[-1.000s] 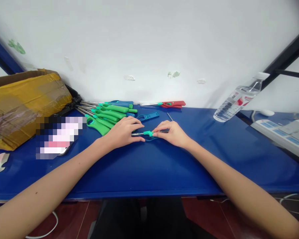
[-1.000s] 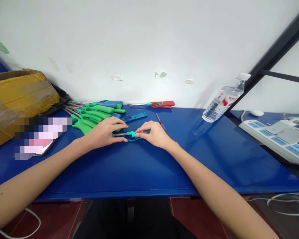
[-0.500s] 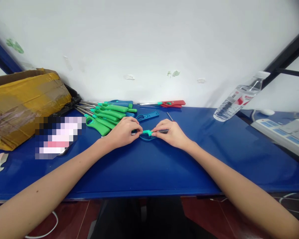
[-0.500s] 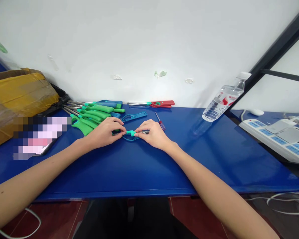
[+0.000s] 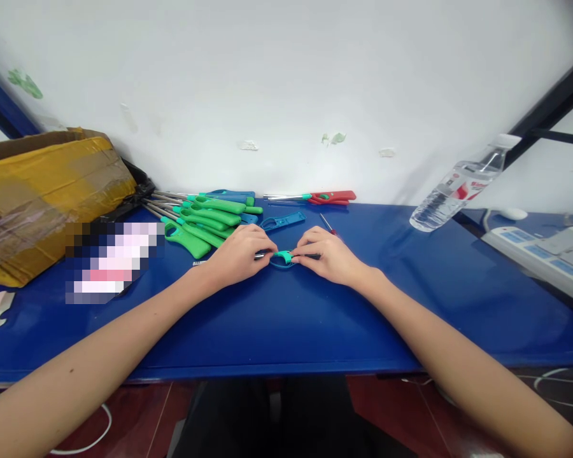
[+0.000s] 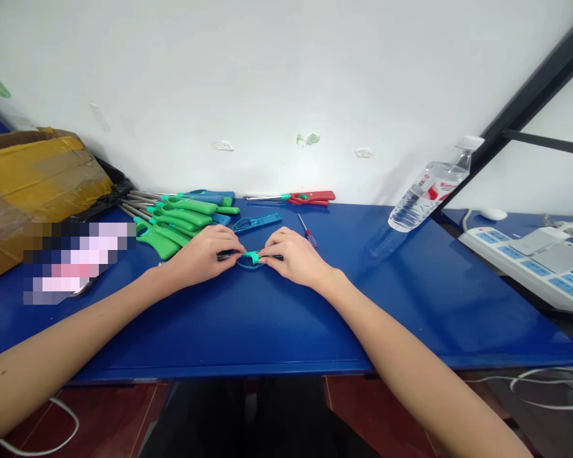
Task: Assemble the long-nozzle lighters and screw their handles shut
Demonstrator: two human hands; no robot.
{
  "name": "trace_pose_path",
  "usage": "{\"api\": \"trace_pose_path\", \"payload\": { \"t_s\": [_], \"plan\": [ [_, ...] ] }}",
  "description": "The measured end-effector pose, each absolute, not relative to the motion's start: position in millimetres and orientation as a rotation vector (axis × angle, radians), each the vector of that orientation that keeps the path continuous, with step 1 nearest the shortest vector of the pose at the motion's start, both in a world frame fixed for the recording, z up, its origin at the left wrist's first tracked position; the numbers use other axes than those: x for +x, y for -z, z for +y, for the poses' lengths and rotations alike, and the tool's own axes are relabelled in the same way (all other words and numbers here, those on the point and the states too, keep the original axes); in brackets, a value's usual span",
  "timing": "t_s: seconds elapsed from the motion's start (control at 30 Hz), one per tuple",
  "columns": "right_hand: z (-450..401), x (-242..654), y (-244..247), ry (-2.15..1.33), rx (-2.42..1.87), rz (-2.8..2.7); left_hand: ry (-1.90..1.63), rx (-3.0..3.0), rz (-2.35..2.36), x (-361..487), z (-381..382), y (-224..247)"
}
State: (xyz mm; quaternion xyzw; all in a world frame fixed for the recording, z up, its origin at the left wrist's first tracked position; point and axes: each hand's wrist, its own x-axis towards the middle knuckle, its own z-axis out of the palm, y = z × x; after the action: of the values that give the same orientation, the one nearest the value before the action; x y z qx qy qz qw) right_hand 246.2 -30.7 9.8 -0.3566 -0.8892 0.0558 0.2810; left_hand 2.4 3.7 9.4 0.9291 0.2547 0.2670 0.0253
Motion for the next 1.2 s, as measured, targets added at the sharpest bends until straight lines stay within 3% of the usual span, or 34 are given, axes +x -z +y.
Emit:
{"api": "trace_pose_path", "payload": {
  "t_s": [0.6,1.2],
  "plan": [
    [-32,247,-6,-0.047,-0.878,-2.358,-0.690,3.087,0.699,3,-3,-10],
    [-33,253,-13,-0.197,-0.955,-2.443,-0.881,3.041,0.702,9,-5,-3]
  ]
}}
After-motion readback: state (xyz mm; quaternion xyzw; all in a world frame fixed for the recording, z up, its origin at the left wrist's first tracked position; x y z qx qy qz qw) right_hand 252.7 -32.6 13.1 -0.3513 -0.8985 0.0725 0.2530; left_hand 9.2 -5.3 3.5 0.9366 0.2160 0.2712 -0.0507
